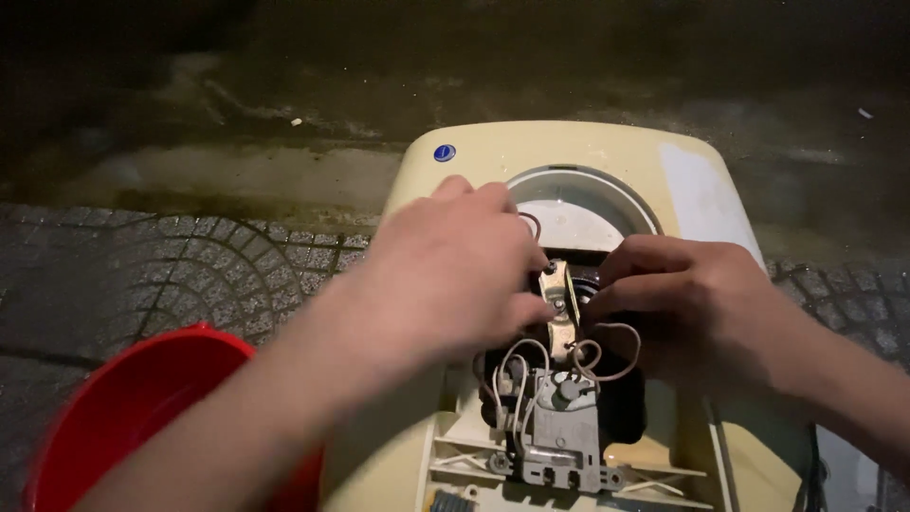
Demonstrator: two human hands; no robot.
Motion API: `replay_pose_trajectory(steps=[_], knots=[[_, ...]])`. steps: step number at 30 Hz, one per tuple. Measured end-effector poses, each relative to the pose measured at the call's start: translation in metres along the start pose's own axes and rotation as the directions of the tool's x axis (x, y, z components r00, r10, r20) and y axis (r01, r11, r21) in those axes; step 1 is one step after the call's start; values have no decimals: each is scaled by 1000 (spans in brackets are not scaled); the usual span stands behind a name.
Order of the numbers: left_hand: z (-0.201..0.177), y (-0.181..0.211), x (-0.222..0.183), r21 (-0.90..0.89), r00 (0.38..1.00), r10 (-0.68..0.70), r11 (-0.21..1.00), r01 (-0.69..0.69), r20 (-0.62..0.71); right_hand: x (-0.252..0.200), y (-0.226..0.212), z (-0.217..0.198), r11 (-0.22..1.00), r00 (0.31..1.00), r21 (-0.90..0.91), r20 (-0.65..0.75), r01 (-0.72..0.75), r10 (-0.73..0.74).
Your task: Final assembly and wiring of a water heater unit performed on an outdoor sidewalk.
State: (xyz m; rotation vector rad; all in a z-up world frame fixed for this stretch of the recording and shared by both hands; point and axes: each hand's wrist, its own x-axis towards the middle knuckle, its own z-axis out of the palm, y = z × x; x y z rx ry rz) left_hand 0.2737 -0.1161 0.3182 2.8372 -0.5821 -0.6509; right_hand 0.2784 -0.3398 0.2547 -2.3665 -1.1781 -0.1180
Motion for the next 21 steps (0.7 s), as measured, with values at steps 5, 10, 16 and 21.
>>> replay_pose_trajectory(steps=[5, 10, 16, 21], knots=[[42, 41, -4, 237, 977, 8, 971, 43, -213, 0, 1, -2, 996, 999, 83, -18, 31, -30], [50, 33, 15, 229, 941, 83, 974, -6, -328, 3, -2, -3, 999, 987, -1, -155, -34, 34], [33, 41, 36, 71, 985, -2, 997, 15, -173, -1, 1, -8, 946, 895, 51, -311, -322, 321], [22, 55, 34, 74, 999, -41, 996, 41, 9, -5, 9, -7, 914, 845, 96, -355, -394, 401]])
